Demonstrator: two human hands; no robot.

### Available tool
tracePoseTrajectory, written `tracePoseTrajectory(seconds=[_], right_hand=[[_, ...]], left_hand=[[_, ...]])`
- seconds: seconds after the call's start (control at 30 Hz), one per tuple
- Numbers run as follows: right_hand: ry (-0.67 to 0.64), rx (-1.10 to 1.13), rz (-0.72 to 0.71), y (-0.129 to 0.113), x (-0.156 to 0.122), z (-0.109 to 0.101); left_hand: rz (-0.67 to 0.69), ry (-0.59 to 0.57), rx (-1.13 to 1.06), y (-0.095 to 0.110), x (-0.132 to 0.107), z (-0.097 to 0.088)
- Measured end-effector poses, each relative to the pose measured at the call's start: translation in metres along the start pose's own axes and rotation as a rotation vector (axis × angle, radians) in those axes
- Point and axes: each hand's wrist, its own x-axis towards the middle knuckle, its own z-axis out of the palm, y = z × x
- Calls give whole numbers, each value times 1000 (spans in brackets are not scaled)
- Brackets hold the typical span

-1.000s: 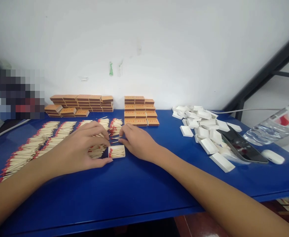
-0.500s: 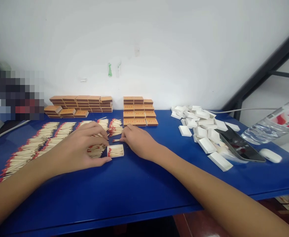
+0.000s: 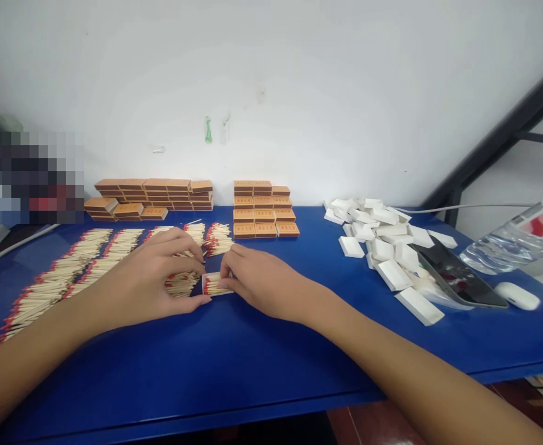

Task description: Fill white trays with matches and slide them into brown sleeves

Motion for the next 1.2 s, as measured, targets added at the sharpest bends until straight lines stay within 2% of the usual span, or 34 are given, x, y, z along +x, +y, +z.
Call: tracePoseTrajectory(seconds=[0.1,0.2,0.47,0.83,1.2], right_hand=[[108,38,-30,11,7,6],[207,-30,-33,24,18,15],[217,-104,-3,32,29,26],[232,-69,5,34,26,24],[181,-99,148,29,25,16]], left_hand=[[5,1,0,0,0,1],[13,0,-2,0,-1,2],[14,2,14,0,0,0],[-15,-13,-7,1,-1,0],[-16,-12,-20,-1,-1,1]])
